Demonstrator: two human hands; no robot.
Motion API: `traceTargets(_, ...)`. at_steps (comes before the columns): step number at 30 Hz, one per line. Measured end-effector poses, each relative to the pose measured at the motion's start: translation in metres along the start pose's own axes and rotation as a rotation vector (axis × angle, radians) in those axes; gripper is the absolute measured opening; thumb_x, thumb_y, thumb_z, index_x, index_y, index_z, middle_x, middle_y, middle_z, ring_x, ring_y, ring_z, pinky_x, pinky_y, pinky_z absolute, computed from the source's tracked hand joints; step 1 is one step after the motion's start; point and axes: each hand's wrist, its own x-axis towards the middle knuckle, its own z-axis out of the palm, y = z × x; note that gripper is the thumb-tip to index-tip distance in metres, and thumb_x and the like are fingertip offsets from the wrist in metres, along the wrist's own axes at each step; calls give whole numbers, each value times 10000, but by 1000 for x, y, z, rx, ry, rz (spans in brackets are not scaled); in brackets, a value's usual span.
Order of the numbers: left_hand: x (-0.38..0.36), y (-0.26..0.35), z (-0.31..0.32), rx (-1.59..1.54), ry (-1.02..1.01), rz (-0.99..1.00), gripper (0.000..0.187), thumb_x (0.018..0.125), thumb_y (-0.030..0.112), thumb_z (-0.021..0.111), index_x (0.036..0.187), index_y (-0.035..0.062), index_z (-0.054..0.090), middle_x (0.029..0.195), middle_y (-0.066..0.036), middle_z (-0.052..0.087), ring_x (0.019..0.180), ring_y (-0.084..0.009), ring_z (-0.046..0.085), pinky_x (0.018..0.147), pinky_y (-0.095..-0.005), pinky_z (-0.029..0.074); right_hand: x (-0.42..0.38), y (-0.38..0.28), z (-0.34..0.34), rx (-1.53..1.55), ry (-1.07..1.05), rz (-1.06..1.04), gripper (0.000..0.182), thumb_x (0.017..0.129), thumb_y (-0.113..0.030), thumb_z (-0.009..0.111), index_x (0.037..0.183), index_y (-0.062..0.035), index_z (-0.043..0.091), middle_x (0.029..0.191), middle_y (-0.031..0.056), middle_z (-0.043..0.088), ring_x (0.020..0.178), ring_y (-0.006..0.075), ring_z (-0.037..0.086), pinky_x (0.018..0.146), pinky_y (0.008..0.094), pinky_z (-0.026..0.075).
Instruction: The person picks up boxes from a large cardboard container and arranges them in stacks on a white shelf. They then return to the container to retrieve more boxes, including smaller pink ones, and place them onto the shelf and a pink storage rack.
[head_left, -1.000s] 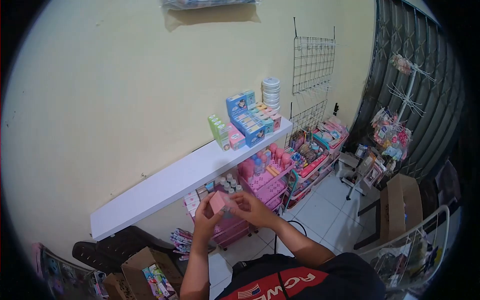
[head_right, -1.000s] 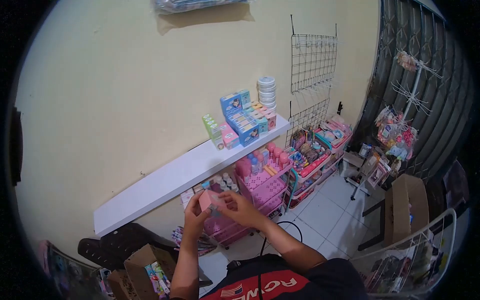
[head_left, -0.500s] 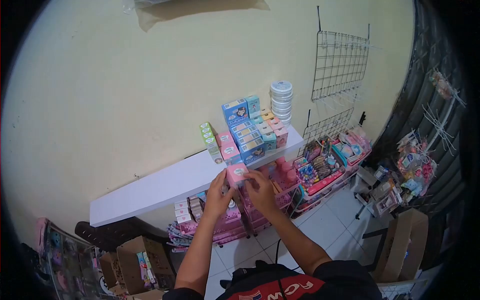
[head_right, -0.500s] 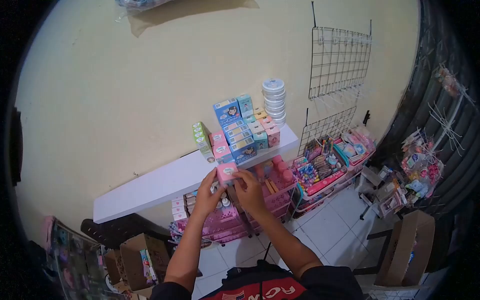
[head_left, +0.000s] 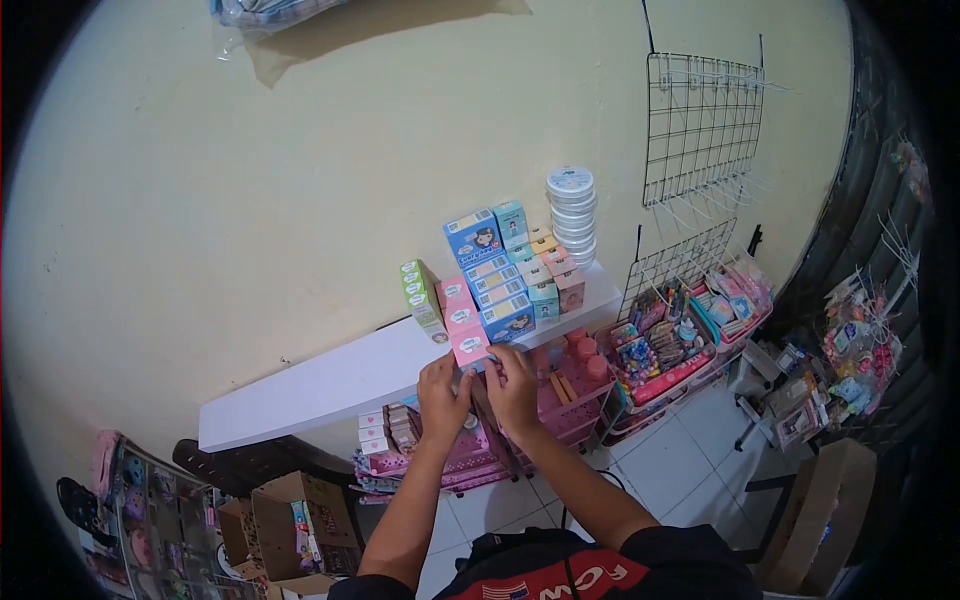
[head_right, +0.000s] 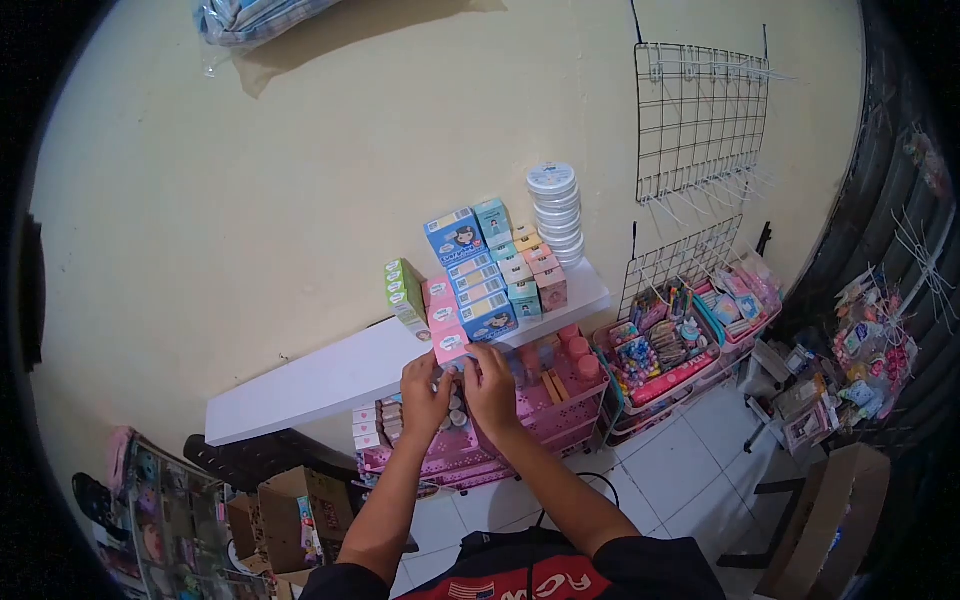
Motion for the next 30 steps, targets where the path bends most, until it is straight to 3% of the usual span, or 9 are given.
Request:
traceTargets(12, 0, 5, -6, -19, -17, 26, 460, 849, 124, 707, 1268, -31, 599, 1078, -184, 645, 1017, -361, 571, 923, -433, 442, -3, -3, -3, 14, -17, 24, 247, 893, -51, 668, 1132, -3, 633, 1087, 157, 653, 927, 298, 657, 788, 357, 529)
traceTargets(14, 1, 13, -13, -37, 8, 24, 458, 856, 112, 696, 1276, -36, 591, 1088, -188, 643, 1016, -362, 569, 925, -434, 441, -2, -15, -8, 117, -45, 85, 252, 892, -41, 650, 1139, 2, 620, 1106, 183, 638, 1027, 373, 618, 880, 423, 505)
traceTargets(15, 2, 17, -16, -56, 30, 24, 455, 862, 101, 684, 1284, -40, 584, 1097, -192, 640, 1015, -363, 566, 926, -434, 440, -1, -18, -9, 114, -48, 86, 252, 892, -41, 650, 1139, 2, 620, 1106, 183, 638, 1027, 373, 618, 880, 423, 505)
traceTargets(18, 6, 26, -25, -103, 92, -2, 443, 881, 78, 658, 1302, -33, 573, 1119, -203, 631, 1042, -360, 568, 938, -436, 440, 6, -26, -12, 68, -55, -29, 244, 888, -42, 657, 1127, -7, 628, 1103, 169, 640, 1024, 358, 621, 874, 416, 510)
traceTargets(20, 10, 23, -24, -129, 109, -7, 443, 889, 73, 652, 1312, -26, 567, 1126, -206, 628, 1051, -361, 571, 942, -437, 444, 15, -32, -13, -61, -30, -219, 237, 871, -44, 670, 1107, -26, 646, 1095, 152, 643, 993, 338, 626, 853, 415, 511)
traceTargets(25, 20, 13, -14, -142, 170, -37, 438, 898, 82, 665, 1315, -11, 568, 1127, -200, 630, 1062, -350, 587, 940, -427, 462, 41, -25, -16, -240, -95, -355, 251, 819, -53, 696, 1068, -59, 668, 1034, 116, 633, 943, 298, 603, 811, 406, 501)
traceTargets(28, 26, 15, -7, -188, 182, -117, 430, 884, 97, 698, 1287, -5, 588, 1102, -182, 641, 1027, -334, 602, 916, -416, 476, 50, -21, -13, -371, -111, -420, 249, 796, -63, 703, 1043, -74, 679, 1022, 85, 610, 959, 279, 574, 818, 402, 483)
traceTargets(30, 31, 15, -2, -252, 285, -194, 326, 863, 115, 730, 1160, 17, 638, 987, -144, 653, 946, -305, 611, 847, -405, 485, 53, -23, -12, -441, -114, -441, 242, 791, -70, 702, 1032, -80, 684, 1025, 68, 595, 976, 274, 559, 832, 407, 471)
